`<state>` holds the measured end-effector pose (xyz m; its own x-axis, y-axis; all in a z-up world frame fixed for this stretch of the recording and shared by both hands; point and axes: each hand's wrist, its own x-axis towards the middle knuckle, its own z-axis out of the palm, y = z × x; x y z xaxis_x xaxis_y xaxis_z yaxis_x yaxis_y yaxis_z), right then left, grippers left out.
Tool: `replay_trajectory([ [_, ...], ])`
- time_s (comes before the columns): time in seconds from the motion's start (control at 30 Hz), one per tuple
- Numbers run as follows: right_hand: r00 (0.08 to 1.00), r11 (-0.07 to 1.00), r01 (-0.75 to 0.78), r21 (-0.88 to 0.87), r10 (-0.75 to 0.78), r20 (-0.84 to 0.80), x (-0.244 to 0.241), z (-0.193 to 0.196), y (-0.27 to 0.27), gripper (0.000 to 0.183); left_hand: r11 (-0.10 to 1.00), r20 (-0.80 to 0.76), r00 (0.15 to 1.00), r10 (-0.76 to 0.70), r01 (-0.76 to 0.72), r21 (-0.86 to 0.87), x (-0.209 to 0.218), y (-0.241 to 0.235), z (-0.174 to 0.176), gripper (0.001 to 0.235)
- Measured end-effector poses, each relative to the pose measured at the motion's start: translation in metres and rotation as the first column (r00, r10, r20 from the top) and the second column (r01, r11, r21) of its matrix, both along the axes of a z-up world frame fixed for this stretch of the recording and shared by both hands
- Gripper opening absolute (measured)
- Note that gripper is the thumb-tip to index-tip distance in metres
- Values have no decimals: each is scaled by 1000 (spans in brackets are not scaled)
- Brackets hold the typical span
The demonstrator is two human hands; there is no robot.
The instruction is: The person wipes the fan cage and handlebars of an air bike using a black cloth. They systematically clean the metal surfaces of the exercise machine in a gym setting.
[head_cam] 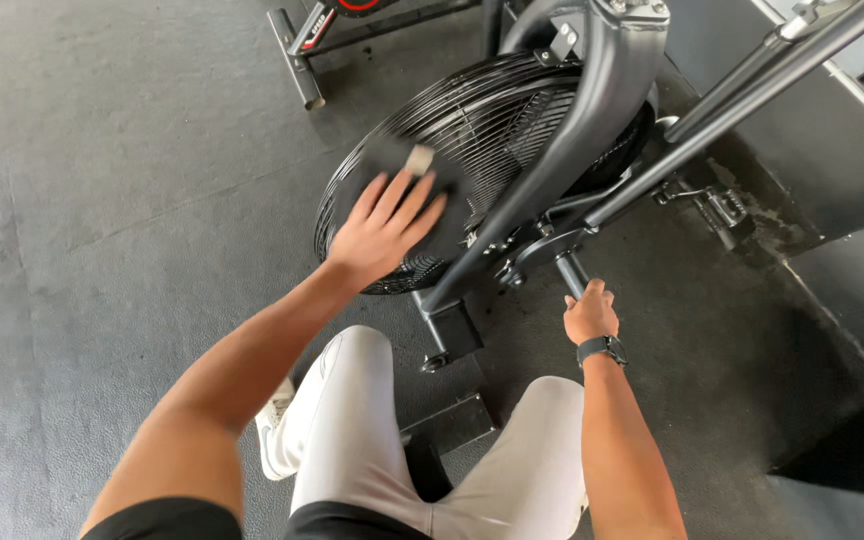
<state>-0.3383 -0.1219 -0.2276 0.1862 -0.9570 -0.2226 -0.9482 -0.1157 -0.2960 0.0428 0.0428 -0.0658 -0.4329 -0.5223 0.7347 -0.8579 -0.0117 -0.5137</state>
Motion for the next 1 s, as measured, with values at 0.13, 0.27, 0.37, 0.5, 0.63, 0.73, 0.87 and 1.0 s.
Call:
replay_trajectory([
  [0.13, 1000, 1000, 22, 4, -22, -7, 5, -2, 0, 47, 963, 203, 979, -36, -20, 268, 49, 87, -78, 55],
  [0.27, 1000, 1000, -3, 5, 3, -27, 5, 1, 0, 49, 927, 175, 972, -157, 84, 365, 30, 48, -53, 51],
  [0.37, 1000, 1000, -4, -21, 4, -26, 7, 7, 3, 52, 945, 234, 958, -163, 84, 315, -10, -30, 10, 41],
  [0.5, 998, 995, -18, -97, 13, -56, 7, 8, 5, 53, 953, 129, 949, -287, 269, 136, -69, -125, 86, 14],
  [0.63, 999, 994, -23, -104, 21, -27, 4, 4, 3, 54, 979, 159, 966, -205, 201, 41, -69, -126, 93, 4],
  [0.73, 999, 999, 3, -36, -4, -32, 2, 7, 6, 61, 968, 121, 972, -202, 180, 174, -48, -75, 52, 26],
  [0.87, 1000, 998, -7, -65, 7, -3, 3, 6, 8, 65, 956, 144, 979, -147, 103, 276, -11, 6, -35, 28],
  [1.0, 998, 998, 39, 42, -37, -46, 9, 11, -2, 66, 798, 291, 945, -149, -59, 599, 3, 32, -122, 38],
])
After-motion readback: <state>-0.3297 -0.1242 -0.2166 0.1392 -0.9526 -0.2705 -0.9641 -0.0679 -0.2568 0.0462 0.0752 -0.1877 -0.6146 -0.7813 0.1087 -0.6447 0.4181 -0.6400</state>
